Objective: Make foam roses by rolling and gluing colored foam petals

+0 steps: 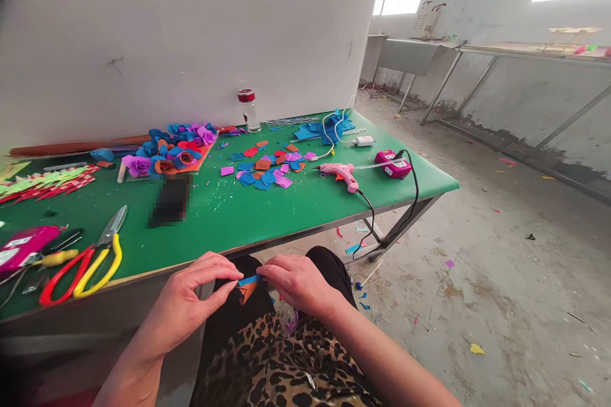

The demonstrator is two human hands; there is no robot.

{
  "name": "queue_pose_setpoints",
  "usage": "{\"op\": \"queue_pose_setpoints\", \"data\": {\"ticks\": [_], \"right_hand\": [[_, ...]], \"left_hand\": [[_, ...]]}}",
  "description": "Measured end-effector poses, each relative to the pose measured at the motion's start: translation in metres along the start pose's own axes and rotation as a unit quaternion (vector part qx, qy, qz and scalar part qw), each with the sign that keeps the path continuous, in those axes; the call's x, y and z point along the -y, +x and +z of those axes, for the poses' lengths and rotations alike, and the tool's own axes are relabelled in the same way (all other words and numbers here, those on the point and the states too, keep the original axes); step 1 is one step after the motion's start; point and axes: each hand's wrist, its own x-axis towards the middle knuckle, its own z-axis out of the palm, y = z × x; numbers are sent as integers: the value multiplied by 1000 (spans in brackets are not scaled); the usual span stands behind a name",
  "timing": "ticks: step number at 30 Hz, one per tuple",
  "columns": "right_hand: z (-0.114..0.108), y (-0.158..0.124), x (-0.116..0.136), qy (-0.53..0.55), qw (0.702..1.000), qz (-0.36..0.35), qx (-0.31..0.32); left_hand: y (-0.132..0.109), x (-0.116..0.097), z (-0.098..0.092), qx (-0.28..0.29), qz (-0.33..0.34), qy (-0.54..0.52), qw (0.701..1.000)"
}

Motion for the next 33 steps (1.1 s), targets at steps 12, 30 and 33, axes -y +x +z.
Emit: {"op": "queue_pose_setpoints", "data": {"ticks": [12, 30, 33], "right_hand": [[1, -2, 1, 28, 999, 14, -12], [-2, 0, 5, -10, 1000, -12, 3], [-2, -1, 4, -17, 1000, -15, 8]], "left_hand": [[-3, 1, 1, 10, 2, 5, 1000], [-1, 2, 6, 29, -21, -20, 999], [0, -1, 6, 37, -28, -23, 999]]}}
